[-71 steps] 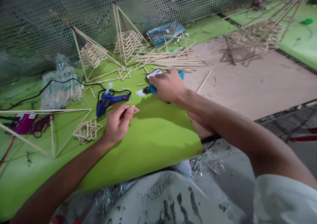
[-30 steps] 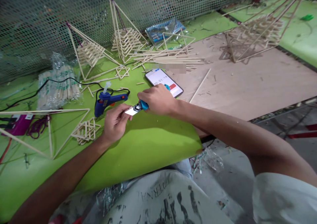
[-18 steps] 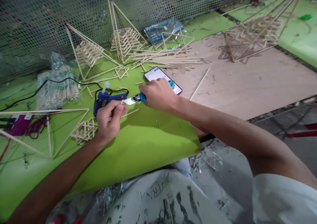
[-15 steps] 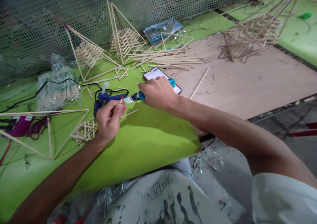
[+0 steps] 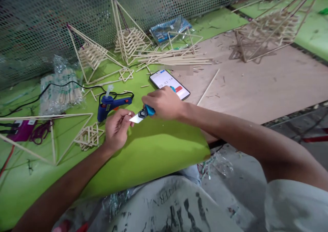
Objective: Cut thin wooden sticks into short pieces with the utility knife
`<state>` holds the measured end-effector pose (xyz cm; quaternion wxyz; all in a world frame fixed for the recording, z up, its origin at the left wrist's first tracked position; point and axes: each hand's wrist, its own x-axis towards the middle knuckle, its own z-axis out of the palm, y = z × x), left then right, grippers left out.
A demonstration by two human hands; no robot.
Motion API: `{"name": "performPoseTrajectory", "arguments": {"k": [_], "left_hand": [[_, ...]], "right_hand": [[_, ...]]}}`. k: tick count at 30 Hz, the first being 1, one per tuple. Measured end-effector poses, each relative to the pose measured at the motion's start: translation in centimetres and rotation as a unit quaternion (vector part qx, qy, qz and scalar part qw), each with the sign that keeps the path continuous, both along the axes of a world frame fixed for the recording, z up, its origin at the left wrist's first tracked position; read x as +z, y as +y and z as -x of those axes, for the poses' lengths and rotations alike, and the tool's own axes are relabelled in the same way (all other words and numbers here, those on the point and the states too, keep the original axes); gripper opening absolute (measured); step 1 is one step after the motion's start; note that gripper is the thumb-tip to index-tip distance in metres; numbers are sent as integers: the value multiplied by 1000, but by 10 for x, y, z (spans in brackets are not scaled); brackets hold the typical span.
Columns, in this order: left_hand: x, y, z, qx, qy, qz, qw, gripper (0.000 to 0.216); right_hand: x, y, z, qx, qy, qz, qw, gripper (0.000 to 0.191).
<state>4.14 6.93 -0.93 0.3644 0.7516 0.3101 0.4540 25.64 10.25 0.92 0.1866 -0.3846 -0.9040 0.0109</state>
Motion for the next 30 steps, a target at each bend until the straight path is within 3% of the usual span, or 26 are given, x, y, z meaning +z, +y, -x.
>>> {"name": "performPoseTrajectory", "arguments": {"k": [14,23,30], "left_hand": [[-6,3,0,-37,11,-55,998,5],[-5,1,1,-34,19,-44,998,8],[-3,-3,0,-41,21,14,999,15]], "right_hand": [[-5,-4,4,20,9,6,1000,11],[-8,-3,6,22,19,16,999,11],[-2,-4,4,16,-1,-21,1000,15]]}}
